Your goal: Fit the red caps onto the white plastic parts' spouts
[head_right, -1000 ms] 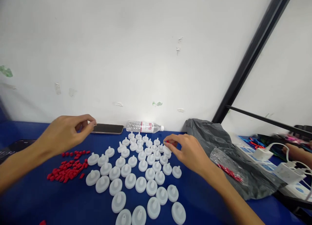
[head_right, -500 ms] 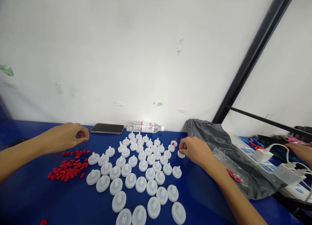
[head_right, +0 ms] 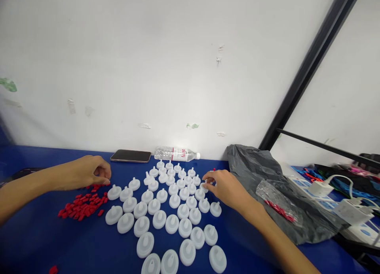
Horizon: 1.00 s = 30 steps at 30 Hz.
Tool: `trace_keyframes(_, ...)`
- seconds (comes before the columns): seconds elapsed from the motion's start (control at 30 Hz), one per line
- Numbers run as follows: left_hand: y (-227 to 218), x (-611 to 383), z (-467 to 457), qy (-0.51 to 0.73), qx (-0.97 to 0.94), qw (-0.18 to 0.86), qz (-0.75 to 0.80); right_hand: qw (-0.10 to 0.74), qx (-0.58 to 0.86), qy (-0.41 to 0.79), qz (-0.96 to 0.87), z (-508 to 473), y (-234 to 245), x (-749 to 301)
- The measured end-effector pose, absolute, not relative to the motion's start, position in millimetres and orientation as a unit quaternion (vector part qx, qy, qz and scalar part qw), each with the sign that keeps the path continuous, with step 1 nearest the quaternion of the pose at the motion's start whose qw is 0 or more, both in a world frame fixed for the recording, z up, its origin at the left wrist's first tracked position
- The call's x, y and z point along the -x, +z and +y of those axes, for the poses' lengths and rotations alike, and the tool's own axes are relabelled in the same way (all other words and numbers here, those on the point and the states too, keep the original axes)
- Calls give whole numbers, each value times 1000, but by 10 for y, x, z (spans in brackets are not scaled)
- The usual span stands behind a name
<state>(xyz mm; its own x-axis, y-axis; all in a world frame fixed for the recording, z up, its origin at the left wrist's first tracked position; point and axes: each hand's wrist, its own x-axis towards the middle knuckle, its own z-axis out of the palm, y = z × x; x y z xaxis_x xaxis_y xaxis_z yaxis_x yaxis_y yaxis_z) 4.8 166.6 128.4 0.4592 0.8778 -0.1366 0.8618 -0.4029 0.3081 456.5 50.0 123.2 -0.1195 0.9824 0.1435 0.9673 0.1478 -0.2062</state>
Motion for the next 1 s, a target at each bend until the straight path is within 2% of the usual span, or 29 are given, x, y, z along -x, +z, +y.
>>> trace_keyframes(0.2,1394,-158,1580,-39,-829,157,536,152,637,35,-755,527,1175,-4552)
trace_keyframes(0.5,1196,-191,1622,-22,-839,123,529,283,577,30,-765,448,1169,-4408)
trace_keyframes(0.73,1411,-451,1412,167,-854,34,492,317,509,-14,-800,283,1144,-4203)
trace_keyframes(0.87,1448,-745,1147,303,-871,25,386,317,457,-39,-830,191,1122,-4100)
trace_keyframes(1.0,1330,-1039,873,378,-885,33,268,316,405,-58,-856,110,1109,-3976)
